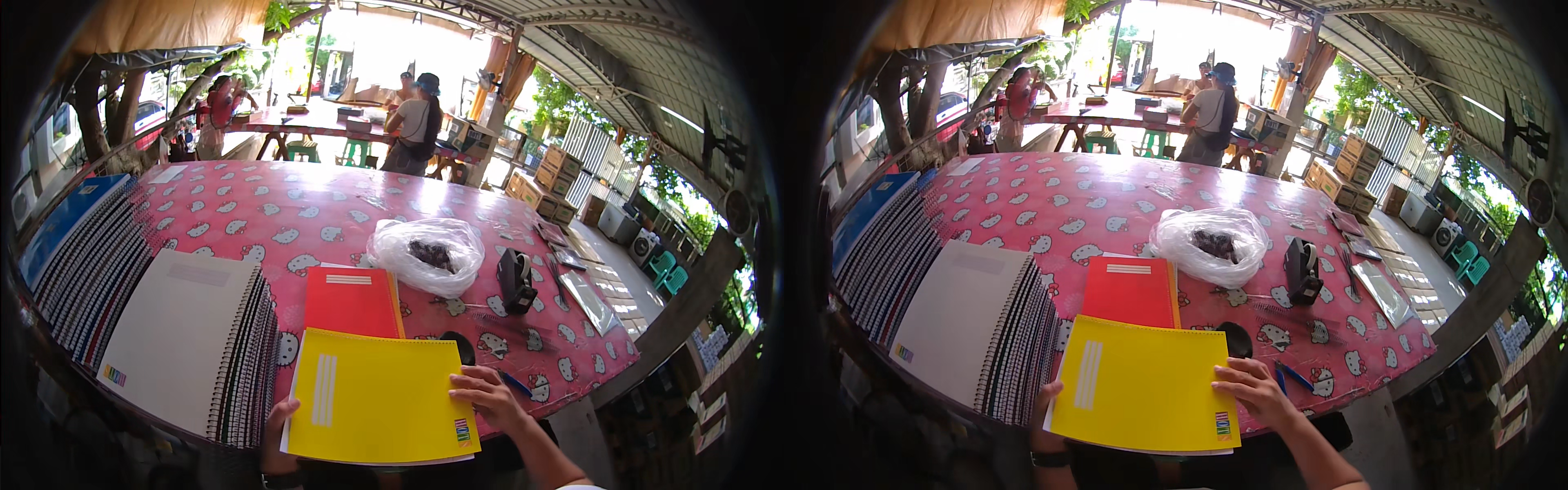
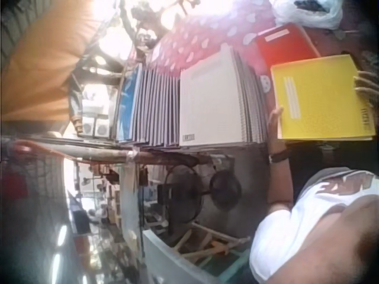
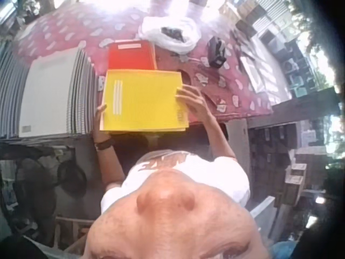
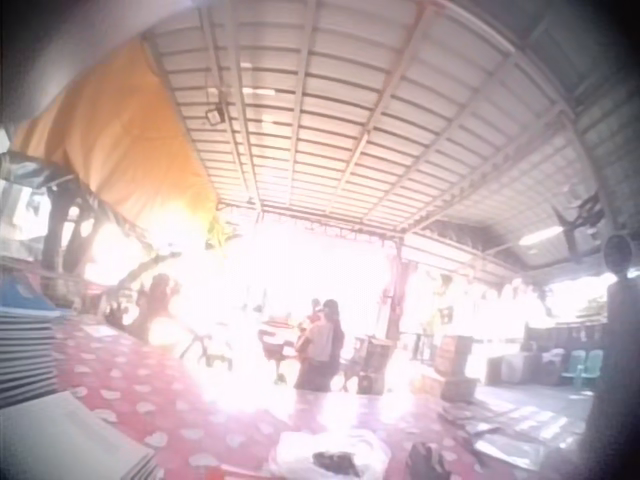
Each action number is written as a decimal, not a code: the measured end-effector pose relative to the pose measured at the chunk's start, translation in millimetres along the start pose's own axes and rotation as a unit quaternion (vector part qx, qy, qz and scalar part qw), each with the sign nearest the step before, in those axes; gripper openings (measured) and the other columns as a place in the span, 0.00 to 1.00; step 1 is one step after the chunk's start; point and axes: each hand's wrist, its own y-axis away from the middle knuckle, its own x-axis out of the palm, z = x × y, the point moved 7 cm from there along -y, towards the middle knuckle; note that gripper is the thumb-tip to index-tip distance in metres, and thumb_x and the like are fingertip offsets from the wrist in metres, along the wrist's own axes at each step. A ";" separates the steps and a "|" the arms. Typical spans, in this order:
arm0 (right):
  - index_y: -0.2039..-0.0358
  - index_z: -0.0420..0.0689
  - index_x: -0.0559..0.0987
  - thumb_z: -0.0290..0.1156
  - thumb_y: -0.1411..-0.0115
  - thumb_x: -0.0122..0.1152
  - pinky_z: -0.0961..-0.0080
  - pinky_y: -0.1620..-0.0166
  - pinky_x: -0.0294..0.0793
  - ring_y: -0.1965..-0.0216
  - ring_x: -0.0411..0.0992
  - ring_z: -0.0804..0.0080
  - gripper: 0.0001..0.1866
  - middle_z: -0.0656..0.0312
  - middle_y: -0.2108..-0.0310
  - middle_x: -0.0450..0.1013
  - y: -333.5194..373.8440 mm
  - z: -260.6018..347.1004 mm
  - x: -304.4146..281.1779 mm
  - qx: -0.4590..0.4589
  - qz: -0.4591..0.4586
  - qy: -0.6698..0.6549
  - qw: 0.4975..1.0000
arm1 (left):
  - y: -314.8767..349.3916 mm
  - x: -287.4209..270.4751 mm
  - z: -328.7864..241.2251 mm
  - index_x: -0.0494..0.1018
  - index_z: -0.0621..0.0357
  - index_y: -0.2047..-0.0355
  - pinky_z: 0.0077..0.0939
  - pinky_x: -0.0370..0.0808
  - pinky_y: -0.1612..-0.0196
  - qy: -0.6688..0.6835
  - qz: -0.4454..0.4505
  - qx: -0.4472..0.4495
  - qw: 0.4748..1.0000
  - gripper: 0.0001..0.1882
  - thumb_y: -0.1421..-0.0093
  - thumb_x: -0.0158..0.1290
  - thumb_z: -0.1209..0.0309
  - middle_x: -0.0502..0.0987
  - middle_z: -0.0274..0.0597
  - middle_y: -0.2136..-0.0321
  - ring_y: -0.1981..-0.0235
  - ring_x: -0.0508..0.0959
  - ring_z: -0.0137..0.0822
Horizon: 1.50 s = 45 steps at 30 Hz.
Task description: The person assembles notebooks by picking up covers of different colors, aligning them with a stack of paper, and using a hand-held tool to press down on the spiral binding. They place the finished notebooks into a stack and repeat the process for several items.
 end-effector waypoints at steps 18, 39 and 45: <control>0.52 0.40 0.63 0.24 0.43 0.57 0.77 0.60 0.73 0.61 0.70 0.77 0.19 0.65 0.61 0.67 44.6 -10.3 43.1 0.439 0.058 -0.566 0.695 | 24.0 75.0 -13.8 0.58 0.64 0.47 0.24 0.70 0.56 -0.300 -0.107 0.118 0.940 0.28 0.48 0.54 0.76 0.71 0.42 0.59 0.59 0.72 0.30; 0.50 0.40 0.69 0.47 0.40 0.53 0.69 0.48 0.64 0.56 0.67 0.69 0.26 0.60 0.57 0.70 92.0 -125.7 90.5 0.162 -0.306 -0.618 0.706 | -26.1 146.6 -54.9 0.67 0.62 0.68 0.21 0.70 0.73 -0.570 -0.057 0.491 0.656 0.10 0.47 0.56 0.73 0.73 0.39 0.78 0.77 0.76 0.27; 0.62 0.40 0.75 0.30 0.43 0.57 0.70 0.52 0.68 0.58 0.71 0.65 0.10 0.58 0.62 0.74 60.4 -92.3 53.1 0.253 -0.200 -0.319 0.891 | -26.5 135.5 -57.6 0.67 0.63 0.67 0.17 0.68 0.74 -0.494 -0.011 0.407 0.768 0.08 0.45 0.54 0.75 0.73 0.37 0.78 0.78 0.72 0.23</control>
